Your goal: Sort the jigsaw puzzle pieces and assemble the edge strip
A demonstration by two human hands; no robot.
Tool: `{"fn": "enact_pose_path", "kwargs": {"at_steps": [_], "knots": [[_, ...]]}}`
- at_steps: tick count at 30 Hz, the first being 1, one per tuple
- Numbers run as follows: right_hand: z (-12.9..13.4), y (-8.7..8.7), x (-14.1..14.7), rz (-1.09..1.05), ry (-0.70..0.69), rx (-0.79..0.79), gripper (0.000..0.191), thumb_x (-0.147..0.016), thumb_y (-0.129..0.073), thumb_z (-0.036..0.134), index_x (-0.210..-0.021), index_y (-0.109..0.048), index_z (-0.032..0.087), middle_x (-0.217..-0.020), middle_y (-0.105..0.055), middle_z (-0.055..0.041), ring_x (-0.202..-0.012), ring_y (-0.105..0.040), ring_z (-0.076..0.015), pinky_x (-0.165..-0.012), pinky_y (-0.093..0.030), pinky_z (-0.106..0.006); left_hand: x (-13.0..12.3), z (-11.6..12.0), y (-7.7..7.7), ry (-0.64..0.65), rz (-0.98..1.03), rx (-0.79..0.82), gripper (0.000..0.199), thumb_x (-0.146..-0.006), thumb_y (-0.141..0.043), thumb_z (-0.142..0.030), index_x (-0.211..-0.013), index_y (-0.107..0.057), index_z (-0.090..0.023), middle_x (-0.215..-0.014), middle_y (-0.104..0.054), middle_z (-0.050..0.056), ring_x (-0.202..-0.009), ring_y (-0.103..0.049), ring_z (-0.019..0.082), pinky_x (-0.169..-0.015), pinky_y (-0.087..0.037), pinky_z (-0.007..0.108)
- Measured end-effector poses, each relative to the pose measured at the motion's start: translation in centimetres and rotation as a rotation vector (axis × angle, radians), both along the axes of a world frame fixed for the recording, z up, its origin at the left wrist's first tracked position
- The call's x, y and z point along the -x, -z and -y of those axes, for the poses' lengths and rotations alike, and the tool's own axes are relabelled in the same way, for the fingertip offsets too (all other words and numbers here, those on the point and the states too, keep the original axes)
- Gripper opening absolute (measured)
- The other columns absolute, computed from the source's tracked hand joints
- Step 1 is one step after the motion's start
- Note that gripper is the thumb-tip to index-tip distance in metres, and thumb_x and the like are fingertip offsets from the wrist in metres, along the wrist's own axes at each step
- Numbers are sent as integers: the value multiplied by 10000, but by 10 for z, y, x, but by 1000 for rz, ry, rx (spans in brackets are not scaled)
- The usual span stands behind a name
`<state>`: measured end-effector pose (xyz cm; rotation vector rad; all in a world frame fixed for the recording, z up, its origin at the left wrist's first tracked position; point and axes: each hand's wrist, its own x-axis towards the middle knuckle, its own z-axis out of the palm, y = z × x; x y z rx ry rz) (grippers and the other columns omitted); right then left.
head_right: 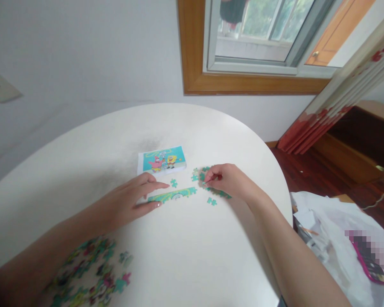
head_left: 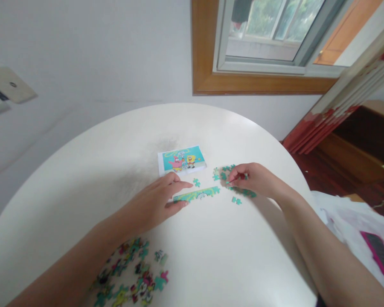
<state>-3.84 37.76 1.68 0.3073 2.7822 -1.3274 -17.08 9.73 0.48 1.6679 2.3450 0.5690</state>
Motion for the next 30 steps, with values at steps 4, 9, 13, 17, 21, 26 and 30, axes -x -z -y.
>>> {"fn": "enact_pose_path", "kwargs": {"at_steps": [4,9,13,17,21,26,30], "knots": [[-2,3,6,-49,69,17,131,-762,-639,290,-779,-711,182,-665,-639,6,-593,-527,-119,-554,-391,-235,1,0,1,0,-5,-3,385,-949,-524,-330,-1326,-520,-253,-1162,-509,54,-1042,-557,192,-941,-431,305],[18,13,20,-231,93,-136,126,-788,-637,194,-813,-756,226,-789,-686,-3,-703,-549,-136,-673,-408,-262,0,0,1,-16,-19,18,381,-949,-526,-334,-1324,-522,-265,-1174,-506,48,-1049,-559,191,-949,-429,308],[35,21,32,-333,27,-258,101,-797,-680,194,-779,-766,243,-764,-684,-8,-802,-556,-177,-763,-396,-305,0,0,2,-18,-28,15,386,-945,-532,-333,-1323,-525,-258,-1171,-514,55,-1038,-563,198,-938,-437,316],[32,21,36,-396,-7,-401,82,-813,-718,268,-856,-787,278,-875,-666,-39,-860,-528,-202,-812,-377,-342,1,0,3,-10,-37,-7,381,-945,-526,-330,-1317,-532,-247,-1159,-521,64,-1034,-565,206,-940,-441,323],[20,13,27,-350,38,-452,126,-853,-668,233,-890,-785,260,-905,-653,-56,-869,-520,-199,-810,-370,-337,1,0,3,-9,-27,-12,381,-944,-528,-323,-1318,-529,-253,-1163,-518,55,-1036,-567,197,-946,-440,310],[24,6,17,-210,28,-601,129,-822,-702,367,-885,-770,277,-898,-656,-57,-905,-514,-239,-783,-335,-359,0,0,2,-10,-28,-4,378,-943,-536,-331,-1314,-531,-254,-1173,-513,50,-1059,-560,197,-955,-434,310],[29,4,16,-172,19,-633,161,-816,-702,383,-915,-763,273,-933,-664,-63,-945,-524,-256,-791,-336,-365,-1,0,2,-11,-30,-8,382,-944,-537,-330,-1318,-525,-253,-1176,-510,51,-1059,-561,196,-959,-432,312]]}}
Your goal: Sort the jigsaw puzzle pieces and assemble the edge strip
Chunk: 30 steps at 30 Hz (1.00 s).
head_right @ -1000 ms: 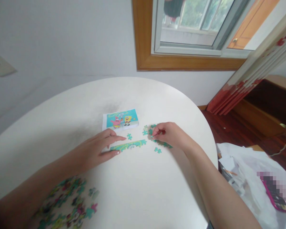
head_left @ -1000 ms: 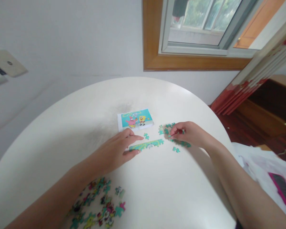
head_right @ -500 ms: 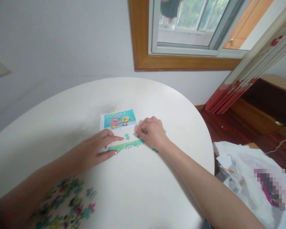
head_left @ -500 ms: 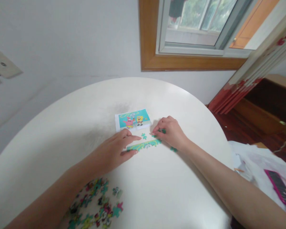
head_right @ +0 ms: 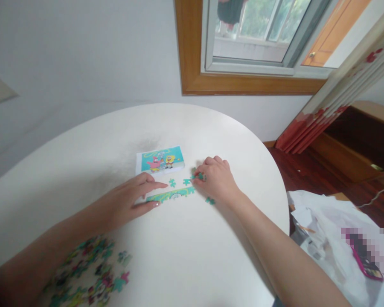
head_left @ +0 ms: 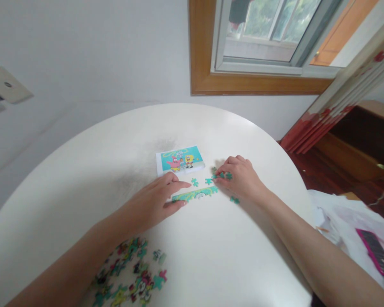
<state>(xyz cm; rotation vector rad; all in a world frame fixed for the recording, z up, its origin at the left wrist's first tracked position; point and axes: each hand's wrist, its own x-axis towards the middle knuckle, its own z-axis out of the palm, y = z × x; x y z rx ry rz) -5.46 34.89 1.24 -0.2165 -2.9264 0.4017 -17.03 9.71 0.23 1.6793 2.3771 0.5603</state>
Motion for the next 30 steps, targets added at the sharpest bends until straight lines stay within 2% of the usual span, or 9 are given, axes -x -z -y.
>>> {"fn": "enact_pose_path", "kwargs": {"at_steps": [4,8,13,18,25,27,30], "knots": [[-13,2,-2,54,-22,58,154,-811,-698,312,-950,-762,290,-941,-669,-57,-919,-534,-241,-816,-369,-361,1,0,0,5,6,3,389,-947,-532,-333,-1327,-520,-250,-1180,-513,56,-1058,-562,198,-971,-426,315],[-28,4,-7,90,-128,154,181,-814,-690,256,-979,-758,282,-953,-667,-52,-893,-558,-214,-854,-400,-356,2,0,1,2,11,7,387,-952,-521,-357,-1324,-525,-254,-1182,-514,60,-1052,-564,201,-964,-430,317],[-31,2,-12,79,-221,201,225,-825,-660,185,-1010,-755,270,-920,-659,-48,-880,-574,-200,-879,-415,-358,2,0,1,12,16,6,389,-949,-522,-349,-1326,-525,-255,-1176,-519,68,-1053,-560,206,-955,-436,326],[-31,1,-13,55,-210,167,197,-825,-671,195,-994,-755,252,-923,-660,-57,-885,-568,-205,-870,-418,-363,1,0,-1,1,24,3,387,-943,-531,-346,-1317,-537,-247,-1174,-531,67,-1031,-574,205,-955,-442,328],[-30,13,-3,-3,-185,132,149,-827,-697,244,-961,-758,264,-913,-653,-53,-872,-556,-202,-854,-414,-356,1,-1,-2,-4,19,0,385,-933,-536,-342,-1308,-550,-255,-1164,-534,59,-1037,-579,211,-948,-449,324],[-30,10,-3,-32,-184,141,147,-834,-695,252,-967,-759,260,-911,-657,-54,-868,-564,-199,-859,-415,-354,1,-1,-2,-11,15,-9,384,-928,-542,-339,-1302,-558,-255,-1156,-540,60,-1031,-581,214,-943,-452,325],[-32,-8,-15,-74,-187,175,145,-843,-681,222,-965,-757,243,-931,-665,-60,-889,-581,-199,-873,-424,-350,1,-1,-2,-13,16,-2,383,-932,-541,-338,-1304,-556,-249,-1159,-536,62,-1039,-578,215,-947,-449,326]]}}
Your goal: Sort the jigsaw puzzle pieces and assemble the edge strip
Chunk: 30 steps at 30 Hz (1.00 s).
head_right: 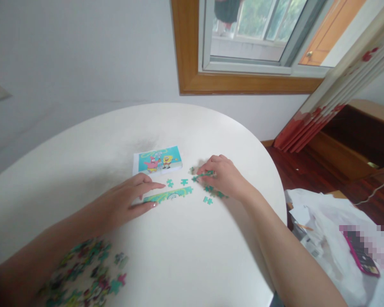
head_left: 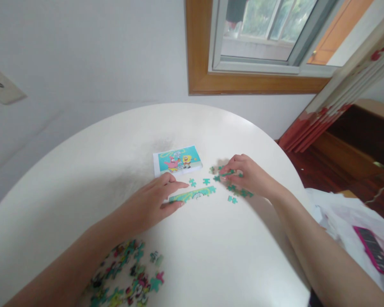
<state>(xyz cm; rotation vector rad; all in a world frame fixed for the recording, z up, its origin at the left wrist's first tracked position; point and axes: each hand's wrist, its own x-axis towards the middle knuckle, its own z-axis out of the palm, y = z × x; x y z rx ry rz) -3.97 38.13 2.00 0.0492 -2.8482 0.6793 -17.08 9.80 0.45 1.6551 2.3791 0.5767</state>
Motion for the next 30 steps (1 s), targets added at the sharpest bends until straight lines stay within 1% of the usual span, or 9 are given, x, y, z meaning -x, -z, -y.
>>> {"fn": "enact_pose_path", "kwargs": {"at_steps": [3,6,8,11,14,19,21,23,30], "knots": [[1,-22,-21,156,-93,-3,183,-837,-681,205,-992,-757,265,-922,-673,-54,-895,-592,-209,-827,-447,-333,0,1,-1,8,-1,12,383,-935,-537,-336,-1305,-550,-237,-1175,-525,63,-1059,-571,218,-962,-441,328],[7,-31,-36,309,-153,-90,279,-778,-722,141,-1016,-752,283,-953,-678,-49,-931,-590,-222,-844,-442,-349,0,1,-2,19,0,20,393,-943,-527,-330,-1324,-532,-235,-1183,-517,59,-1062,-570,211,-975,-433,324],[9,-28,-40,323,-141,-144,321,-762,-725,109,-1030,-745,285,-983,-669,-54,-942,-585,-223,-848,-437,-355,0,1,-1,20,-4,21,400,-944,-527,-336,-1332,-525,-236,-1184,-516,58,-1061,-569,209,-974,-434,322],[8,-19,-38,284,-127,-173,242,-792,-716,152,-989,-747,288,-957,-660,-55,-902,-583,-210,-831,-432,-350,0,1,-1,22,-17,19,392,-940,-530,-338,-1318,-537,-233,-1180,-520,60,-1061,-571,213,-976,-433,329],[3,-12,-34,254,-147,-145,151,-819,-706,213,-944,-749,286,-920,-656,-48,-867,-581,-197,-805,-428,-333,-1,0,-2,23,-18,9,383,-942,-524,-335,-1311,-542,-235,-1175,-526,62,-1049,-574,209,-968,-439,327],[1,-8,-29,208,-212,-84,223,-822,-709,238,-1035,-729,302,-971,-646,-38,-924,-577,-200,-827,-422,-329,-2,0,-3,14,-13,-18,369,-932,-529,-334,-1289,-561,-247,-1156,-546,60,-1040,-580,212,-952,-452,323],[2,-8,-28,195,-232,-73,197,-823,-703,220,-1000,-735,300,-958,-643,-35,-928,-578,-198,-838,-419,-330,-2,0,-2,11,-7,-26,370,-928,-535,-332,-1288,-564,-253,-1157,-548,57,-1043,-582,212,-952,-453,320],[3,-7,-26,193,-221,-68,155,-820,-701,208,-952,-737,281,-941,-640,-37,-917,-579,-195,-831,-421,-325,-1,0,-1,19,-3,-34,370,-928,-535,-333,-1289,-562,-254,-1159,-546,57,-1047,-581,213,-956,-452,318],[1,-1,-21,204,-185,-31,97,-814,-720,266,-901,-708,226,-928,-640,-41,-907,-565,-193,-816,-423,-321,-2,0,-2,22,-16,-4,367,-943,-523,-335,-1300,-547,-251,-1164,-536,62,-1068,-573,217,-973,-438,324]]}}
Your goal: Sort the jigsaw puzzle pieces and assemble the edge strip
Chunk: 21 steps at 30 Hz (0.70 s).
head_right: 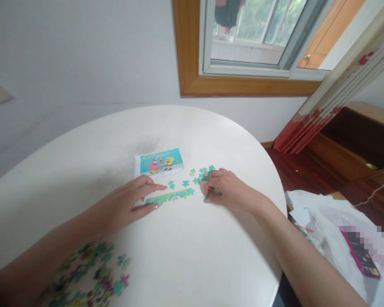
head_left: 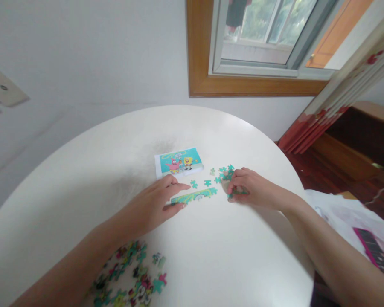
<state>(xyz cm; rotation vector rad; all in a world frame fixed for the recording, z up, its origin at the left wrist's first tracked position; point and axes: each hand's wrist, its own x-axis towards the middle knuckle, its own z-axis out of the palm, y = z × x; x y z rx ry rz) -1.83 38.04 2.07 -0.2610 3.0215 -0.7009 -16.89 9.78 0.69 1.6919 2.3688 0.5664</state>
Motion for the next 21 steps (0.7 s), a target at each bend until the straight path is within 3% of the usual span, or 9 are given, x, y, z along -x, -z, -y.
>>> {"fn": "enact_pose_path", "kwargs": {"at_steps": [8,21], "knots": [[4,7,5,-47,5,82,88,-808,-724,254,-846,-671,195,-842,-633,-29,-840,-564,-170,-791,-421,-299,0,0,0,-5,23,-30,374,-931,-530,-334,-1294,-560,-249,-1149,-548,58,-1006,-588,206,-927,-465,310],[1,12,24,-124,-33,80,83,-848,-678,261,-877,-672,184,-850,-639,-49,-862,-561,-186,-795,-413,-291,0,0,0,-4,15,-25,372,-934,-532,-333,-1293,-563,-241,-1135,-542,59,-1001,-584,206,-924,-463,311]]}}
